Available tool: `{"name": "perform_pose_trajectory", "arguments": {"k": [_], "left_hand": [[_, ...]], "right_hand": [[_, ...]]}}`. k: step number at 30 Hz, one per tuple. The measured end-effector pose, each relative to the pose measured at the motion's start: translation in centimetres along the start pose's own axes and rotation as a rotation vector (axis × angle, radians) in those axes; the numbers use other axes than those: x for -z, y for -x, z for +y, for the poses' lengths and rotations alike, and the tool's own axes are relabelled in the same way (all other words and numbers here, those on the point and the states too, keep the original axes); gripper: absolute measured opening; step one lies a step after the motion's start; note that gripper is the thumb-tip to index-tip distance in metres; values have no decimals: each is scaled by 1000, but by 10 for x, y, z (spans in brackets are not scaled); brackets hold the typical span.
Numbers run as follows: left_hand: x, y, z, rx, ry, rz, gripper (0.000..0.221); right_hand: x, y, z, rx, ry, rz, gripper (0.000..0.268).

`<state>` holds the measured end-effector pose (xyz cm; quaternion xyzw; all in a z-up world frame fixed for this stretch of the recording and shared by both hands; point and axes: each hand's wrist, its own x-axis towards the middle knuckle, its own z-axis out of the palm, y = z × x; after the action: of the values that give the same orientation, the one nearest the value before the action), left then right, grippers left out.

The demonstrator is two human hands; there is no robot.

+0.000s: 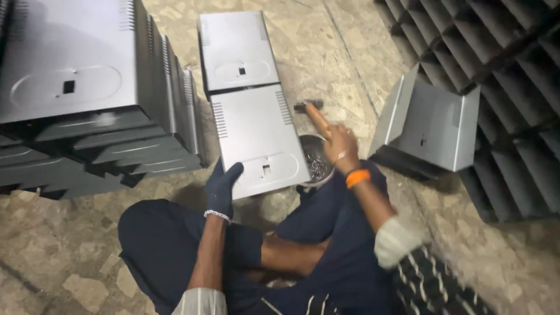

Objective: Using a hammer to fit metal components of a housing together on a production floor.

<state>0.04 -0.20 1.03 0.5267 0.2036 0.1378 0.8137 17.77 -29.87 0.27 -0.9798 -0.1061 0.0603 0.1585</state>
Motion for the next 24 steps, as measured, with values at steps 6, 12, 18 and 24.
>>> {"name": "perform_pose_trajectory", "arguments": {"k": [6,12,18,24], "left_hand": [[-4,6,8,43,31,-39,65],[-30,31,71,-196,-178,-144,71],[-69,-28,97,22,348,-323,67],[-65,-76,98,-372,-285,-71,74]], "right_hand": [[-38,30,-55,2,-862,-67,57],[7,47,-41,19,-1305,11,64],[119,-15,-61,93,-2105,-263,41],[206,-133,-217,492,-1002,-110,41]]}}
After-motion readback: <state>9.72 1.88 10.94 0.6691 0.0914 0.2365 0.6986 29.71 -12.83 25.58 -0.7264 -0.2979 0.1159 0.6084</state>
